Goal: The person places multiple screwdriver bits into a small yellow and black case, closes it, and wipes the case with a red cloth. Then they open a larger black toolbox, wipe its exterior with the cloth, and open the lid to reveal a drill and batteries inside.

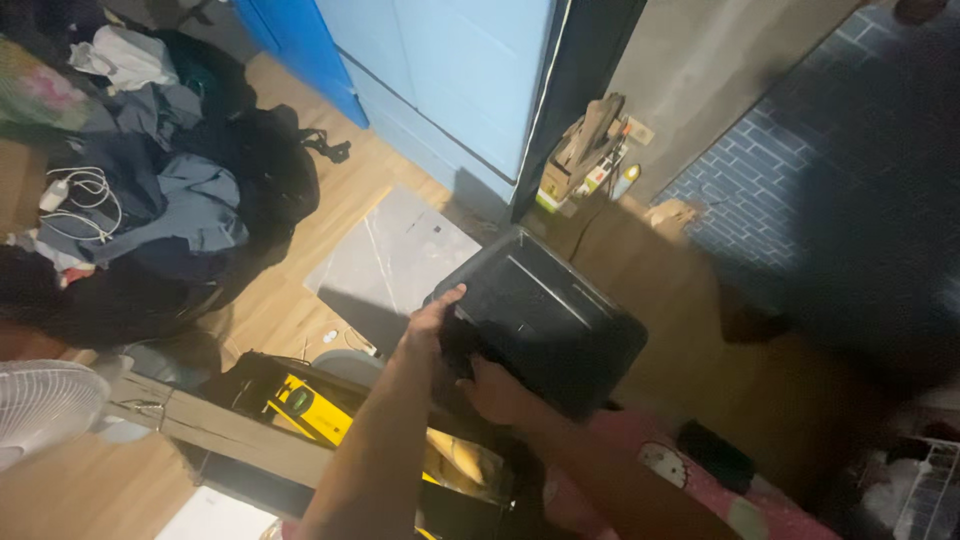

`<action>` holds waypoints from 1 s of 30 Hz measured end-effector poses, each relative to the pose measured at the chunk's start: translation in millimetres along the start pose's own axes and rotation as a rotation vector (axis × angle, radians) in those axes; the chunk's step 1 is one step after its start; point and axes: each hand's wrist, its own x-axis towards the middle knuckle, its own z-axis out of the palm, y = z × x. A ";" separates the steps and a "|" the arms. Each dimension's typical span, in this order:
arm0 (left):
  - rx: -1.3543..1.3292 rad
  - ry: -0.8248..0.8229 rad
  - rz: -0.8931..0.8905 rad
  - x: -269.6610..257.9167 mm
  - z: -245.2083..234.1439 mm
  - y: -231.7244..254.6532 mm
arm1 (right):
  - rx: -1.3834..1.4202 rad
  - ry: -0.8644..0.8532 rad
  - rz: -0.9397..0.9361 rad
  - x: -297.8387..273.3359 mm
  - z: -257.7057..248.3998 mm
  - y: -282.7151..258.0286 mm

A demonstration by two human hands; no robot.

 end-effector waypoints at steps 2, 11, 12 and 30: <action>0.006 -0.130 0.032 0.8 -0.7 6.0 | 0.006 0.012 0.020 -1.0 -0.2 -1.9; 0.057 -0.302 -0.103 -10.3 3.7 10.3 | 0.097 0.537 -0.267 -76.1 -37.7 48.9; 0.058 -0.327 -0.075 -11.5 2.9 11.6 | 0.087 0.750 -0.252 -88.1 -46.1 61.3; 0.345 -0.083 -0.172 9.1 -7.9 9.6 | 1.420 0.744 0.280 -82.7 -128.2 82.0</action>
